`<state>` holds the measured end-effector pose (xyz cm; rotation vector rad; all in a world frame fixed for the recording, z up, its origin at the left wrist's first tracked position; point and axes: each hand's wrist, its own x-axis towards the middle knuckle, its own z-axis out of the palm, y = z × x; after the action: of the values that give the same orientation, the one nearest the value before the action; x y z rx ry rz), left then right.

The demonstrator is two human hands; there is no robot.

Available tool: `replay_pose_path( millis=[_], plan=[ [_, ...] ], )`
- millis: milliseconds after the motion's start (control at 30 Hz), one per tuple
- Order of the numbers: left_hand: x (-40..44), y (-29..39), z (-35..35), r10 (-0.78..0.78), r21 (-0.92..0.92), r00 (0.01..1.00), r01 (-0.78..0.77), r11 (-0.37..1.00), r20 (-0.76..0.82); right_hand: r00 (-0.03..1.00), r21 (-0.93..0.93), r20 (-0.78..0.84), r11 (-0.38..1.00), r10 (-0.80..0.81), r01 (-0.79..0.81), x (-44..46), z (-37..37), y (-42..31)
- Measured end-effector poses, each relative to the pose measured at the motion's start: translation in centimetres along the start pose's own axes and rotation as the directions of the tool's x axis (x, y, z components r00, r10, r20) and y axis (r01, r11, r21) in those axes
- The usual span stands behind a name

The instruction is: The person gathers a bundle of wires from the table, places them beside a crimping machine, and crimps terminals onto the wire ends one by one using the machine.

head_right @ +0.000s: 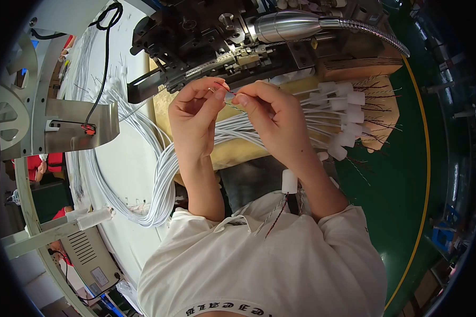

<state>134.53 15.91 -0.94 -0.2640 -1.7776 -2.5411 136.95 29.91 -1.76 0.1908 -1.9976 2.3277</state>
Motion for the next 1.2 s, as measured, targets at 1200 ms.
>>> replay_pose_path(
  millis=[1200],
  plan=[
    [0.0, -1.3, 1.5, 0.265, 0.769, 0.905, -0.423, 0.479, 0.332, 0.882, -0.631, 0.015, 0.679, -0.472, 0.374, 1.9, -0.3, 1.0]
  ],
)
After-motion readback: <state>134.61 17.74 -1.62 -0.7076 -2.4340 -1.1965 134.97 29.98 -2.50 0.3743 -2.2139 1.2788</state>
